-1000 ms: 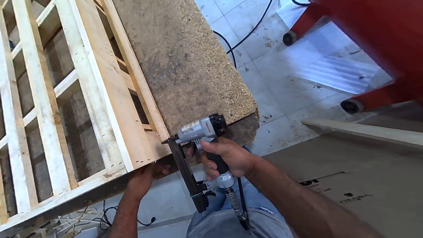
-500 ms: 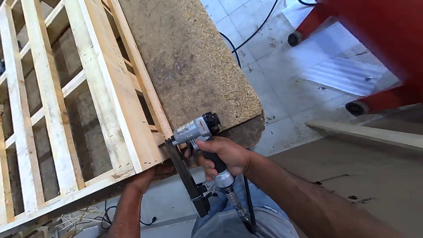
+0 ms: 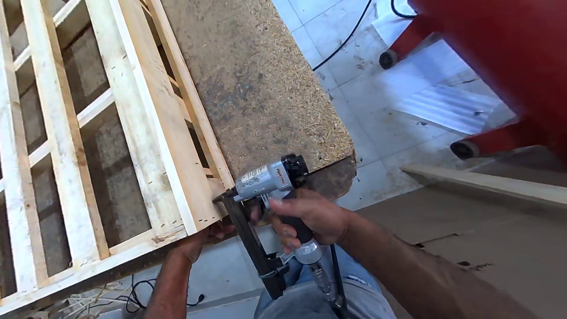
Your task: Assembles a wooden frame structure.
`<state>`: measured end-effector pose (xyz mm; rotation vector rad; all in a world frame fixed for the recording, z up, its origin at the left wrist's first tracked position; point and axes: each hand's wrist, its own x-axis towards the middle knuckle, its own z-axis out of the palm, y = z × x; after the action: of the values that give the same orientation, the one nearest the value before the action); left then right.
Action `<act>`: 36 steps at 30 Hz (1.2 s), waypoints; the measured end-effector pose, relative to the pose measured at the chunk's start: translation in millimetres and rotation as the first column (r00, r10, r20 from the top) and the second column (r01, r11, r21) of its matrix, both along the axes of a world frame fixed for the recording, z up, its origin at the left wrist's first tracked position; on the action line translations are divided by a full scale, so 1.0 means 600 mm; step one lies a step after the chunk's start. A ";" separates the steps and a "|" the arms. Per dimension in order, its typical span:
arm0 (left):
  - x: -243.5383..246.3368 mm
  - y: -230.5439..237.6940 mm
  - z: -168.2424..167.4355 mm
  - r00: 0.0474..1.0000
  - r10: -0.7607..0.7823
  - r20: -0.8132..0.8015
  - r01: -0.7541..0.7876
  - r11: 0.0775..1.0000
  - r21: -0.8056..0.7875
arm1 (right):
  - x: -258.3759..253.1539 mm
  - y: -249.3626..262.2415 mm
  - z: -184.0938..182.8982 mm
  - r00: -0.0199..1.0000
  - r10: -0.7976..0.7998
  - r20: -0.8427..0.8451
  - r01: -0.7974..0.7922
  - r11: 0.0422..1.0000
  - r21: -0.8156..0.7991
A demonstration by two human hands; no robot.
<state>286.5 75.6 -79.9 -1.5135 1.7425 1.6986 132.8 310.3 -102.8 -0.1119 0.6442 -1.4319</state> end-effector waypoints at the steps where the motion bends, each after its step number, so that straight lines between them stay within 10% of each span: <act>1: -0.003 0.001 0.001 1.000 0.001 0.010 -0.001 1.000 -0.004 | -0.003 -0.001 0.004 1.000 0.014 -0.010 -0.014 1.000 0.005; 36: 0.008 0.000 -0.005 0.994 0.008 -0.108 -0.013 0.999 -0.045 | -0.028 -0.052 -0.021 0.979 -0.039 0.200 0.042 0.999 -0.007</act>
<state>291.2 75.6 -82.7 -1.4777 1.8418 1.7888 116.2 279.0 -115.5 0.0364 0.4758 -1.4643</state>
